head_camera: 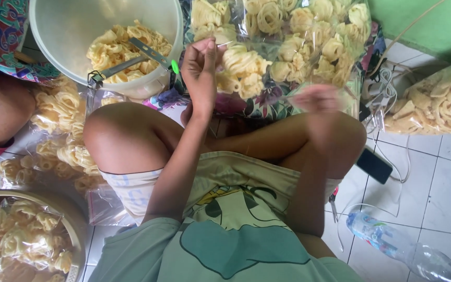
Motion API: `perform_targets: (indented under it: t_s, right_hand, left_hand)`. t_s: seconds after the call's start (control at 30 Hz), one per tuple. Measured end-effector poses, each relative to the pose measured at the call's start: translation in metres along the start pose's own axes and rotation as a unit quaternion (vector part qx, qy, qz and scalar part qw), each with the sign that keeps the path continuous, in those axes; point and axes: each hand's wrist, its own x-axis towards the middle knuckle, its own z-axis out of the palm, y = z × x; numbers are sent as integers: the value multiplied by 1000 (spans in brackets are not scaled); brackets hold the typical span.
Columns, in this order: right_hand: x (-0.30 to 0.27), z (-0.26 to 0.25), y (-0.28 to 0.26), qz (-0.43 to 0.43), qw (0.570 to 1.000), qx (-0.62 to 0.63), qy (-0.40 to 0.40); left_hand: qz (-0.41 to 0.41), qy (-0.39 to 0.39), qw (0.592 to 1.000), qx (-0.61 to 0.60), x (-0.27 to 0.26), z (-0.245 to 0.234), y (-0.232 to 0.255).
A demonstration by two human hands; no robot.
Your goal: Packing flower-shaped snacks into small plastic bags while sitting on the floor.
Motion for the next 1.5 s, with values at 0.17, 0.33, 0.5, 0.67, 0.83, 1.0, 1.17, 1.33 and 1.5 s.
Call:
perform_targets:
  t_s: [0.17, 0.33, 0.5, 0.67, 0.83, 1.0, 1.17, 1.33, 1.5]
  right_hand:
    - [-22, 70, 28, 114, 872, -209, -427]
    - [-19, 66, 52, 126, 820, -454, -326]
    - [-15, 63, 30, 204, 823, -430, -310]
    - [-16, 58, 31, 125, 874, -215, -418]
    - [-4, 30, 6, 145, 897, -35, -415]
    - [-2, 17, 16, 93, 985, 5, -148]
    - [-3, 32, 13, -57, 984, 99, -137]
    - [-5, 41, 19, 1, 996, 90, -18]
    - [-5, 37, 24, 40, 993, 76, 77]
  left_hand:
    - [23, -4, 999, 29, -9, 8, 10]
    - [21, -25, 999, 17, -11, 9, 7]
    - [19, -35, 998, 51, -15, 14, 13]
    - [7, -43, 997, 63, -18, 14, 12]
    - [-7, -25, 998, 59, -16, 12, 9]
    - [-26, -55, 996, 69, -21, 15, 13]
    - [-41, -116, 989, 76, -29, 15, 2]
    - [-84, -175, 971, 137, -32, 14, 2]
    - [-158, -328, 919, 153, -29, 14, 0]
